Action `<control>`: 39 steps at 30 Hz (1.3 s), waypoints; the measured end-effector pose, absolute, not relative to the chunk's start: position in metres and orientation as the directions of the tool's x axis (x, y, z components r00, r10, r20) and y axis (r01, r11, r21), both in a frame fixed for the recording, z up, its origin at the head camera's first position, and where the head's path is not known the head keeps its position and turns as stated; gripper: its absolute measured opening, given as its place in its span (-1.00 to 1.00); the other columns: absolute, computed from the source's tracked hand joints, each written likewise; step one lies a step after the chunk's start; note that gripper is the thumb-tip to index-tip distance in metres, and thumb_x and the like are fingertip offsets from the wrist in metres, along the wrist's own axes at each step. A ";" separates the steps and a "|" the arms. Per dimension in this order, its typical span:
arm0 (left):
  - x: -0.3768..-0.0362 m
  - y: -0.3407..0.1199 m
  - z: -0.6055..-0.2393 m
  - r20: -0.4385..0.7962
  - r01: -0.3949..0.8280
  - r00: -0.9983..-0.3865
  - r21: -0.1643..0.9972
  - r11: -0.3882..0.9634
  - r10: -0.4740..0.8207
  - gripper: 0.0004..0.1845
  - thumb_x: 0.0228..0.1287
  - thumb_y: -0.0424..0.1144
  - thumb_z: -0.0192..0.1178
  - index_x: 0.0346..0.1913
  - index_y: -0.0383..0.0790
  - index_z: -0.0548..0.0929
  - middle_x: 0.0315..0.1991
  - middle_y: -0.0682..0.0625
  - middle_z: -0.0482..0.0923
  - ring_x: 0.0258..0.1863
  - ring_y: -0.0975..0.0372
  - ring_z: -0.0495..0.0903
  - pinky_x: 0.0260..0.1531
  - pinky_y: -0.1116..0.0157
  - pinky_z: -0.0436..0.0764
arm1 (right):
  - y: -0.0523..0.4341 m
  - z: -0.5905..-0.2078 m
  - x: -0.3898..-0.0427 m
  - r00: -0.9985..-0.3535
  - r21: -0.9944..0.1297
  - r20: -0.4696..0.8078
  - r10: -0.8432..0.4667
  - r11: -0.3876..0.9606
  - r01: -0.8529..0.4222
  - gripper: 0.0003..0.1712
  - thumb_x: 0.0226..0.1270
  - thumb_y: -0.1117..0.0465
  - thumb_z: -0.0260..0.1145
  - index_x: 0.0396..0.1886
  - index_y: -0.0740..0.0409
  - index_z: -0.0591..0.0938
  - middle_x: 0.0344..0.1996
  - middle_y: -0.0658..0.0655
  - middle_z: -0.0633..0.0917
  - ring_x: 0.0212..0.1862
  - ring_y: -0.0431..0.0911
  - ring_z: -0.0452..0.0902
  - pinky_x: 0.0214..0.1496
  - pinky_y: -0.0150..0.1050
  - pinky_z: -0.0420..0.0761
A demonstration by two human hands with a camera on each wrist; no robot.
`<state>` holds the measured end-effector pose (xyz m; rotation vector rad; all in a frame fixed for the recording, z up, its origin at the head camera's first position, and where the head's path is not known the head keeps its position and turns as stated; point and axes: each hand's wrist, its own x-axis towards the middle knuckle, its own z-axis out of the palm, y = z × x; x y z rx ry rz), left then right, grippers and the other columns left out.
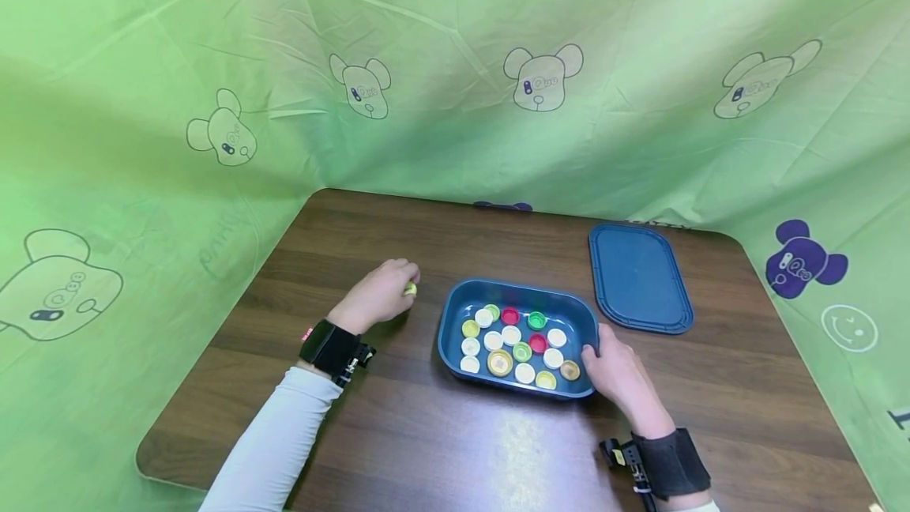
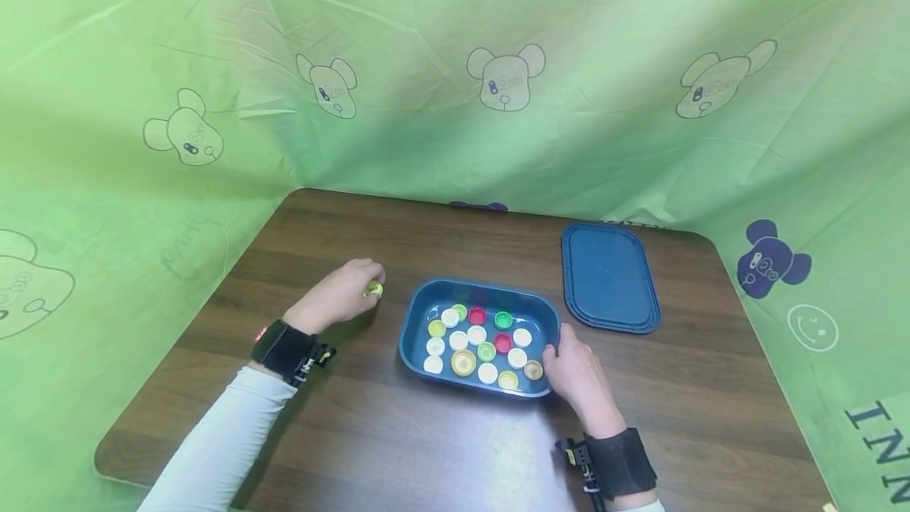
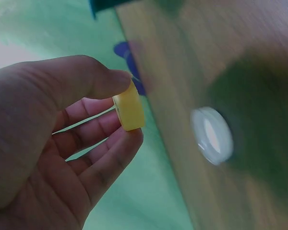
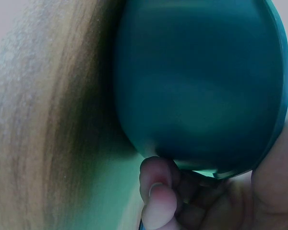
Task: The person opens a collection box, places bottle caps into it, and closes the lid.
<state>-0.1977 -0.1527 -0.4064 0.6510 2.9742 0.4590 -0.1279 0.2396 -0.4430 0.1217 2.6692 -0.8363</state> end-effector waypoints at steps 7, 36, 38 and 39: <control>-0.191 -0.120 -0.391 0.014 0.479 -0.869 0.269 0.836 0.494 -0.80 0.21 -0.38 0.31 -0.10 -0.26 0.63 -0.20 -0.02 0.56 -0.12 0.11 0.52 -0.07 0.19 0.58 | 0.239 -0.443 -0.128 -0.938 -0.545 -0.346 -0.017 0.818 0.186 -0.33 0.58 0.16 -0.03 0.49 0.48 0.08 0.32 0.63 0.35 0.22 0.36 0.46 0.22 0.32 0.46; -0.163 -0.046 -0.397 -0.089 0.667 -0.718 0.197 0.719 0.691 -0.81 0.30 -0.23 0.36 -0.07 -0.15 0.68 -0.23 0.07 0.52 -0.17 0.23 0.47 -0.08 0.33 0.57 | 0.241 -0.445 -0.128 -0.941 -0.570 -0.339 -0.021 0.800 0.188 -0.34 0.58 0.17 -0.03 0.48 0.47 0.09 0.31 0.62 0.37 0.17 0.32 0.50 0.20 0.32 0.48; -0.163 -0.046 -0.398 -0.096 0.665 -0.718 0.196 0.720 0.690 -0.80 0.30 -0.22 0.35 -0.05 -0.15 0.68 -0.21 0.07 0.53 -0.16 0.24 0.47 -0.06 0.33 0.57 | 0.241 -0.444 -0.128 -0.940 -0.573 -0.340 -0.022 0.797 0.189 -0.34 0.58 0.17 -0.03 0.48 0.47 0.09 0.31 0.61 0.37 0.17 0.32 0.49 0.20 0.32 0.48; -0.163 -0.045 -0.398 -0.102 0.662 -0.719 0.199 0.722 0.687 -0.79 0.31 -0.22 0.35 -0.04 -0.15 0.68 -0.20 0.06 0.53 -0.15 0.24 0.47 -0.05 0.33 0.57 | 0.241 -0.444 -0.128 -0.940 -0.575 -0.340 -0.022 0.796 0.190 -0.34 0.58 0.17 -0.04 0.48 0.47 0.09 0.31 0.61 0.37 0.18 0.33 0.49 0.21 0.32 0.48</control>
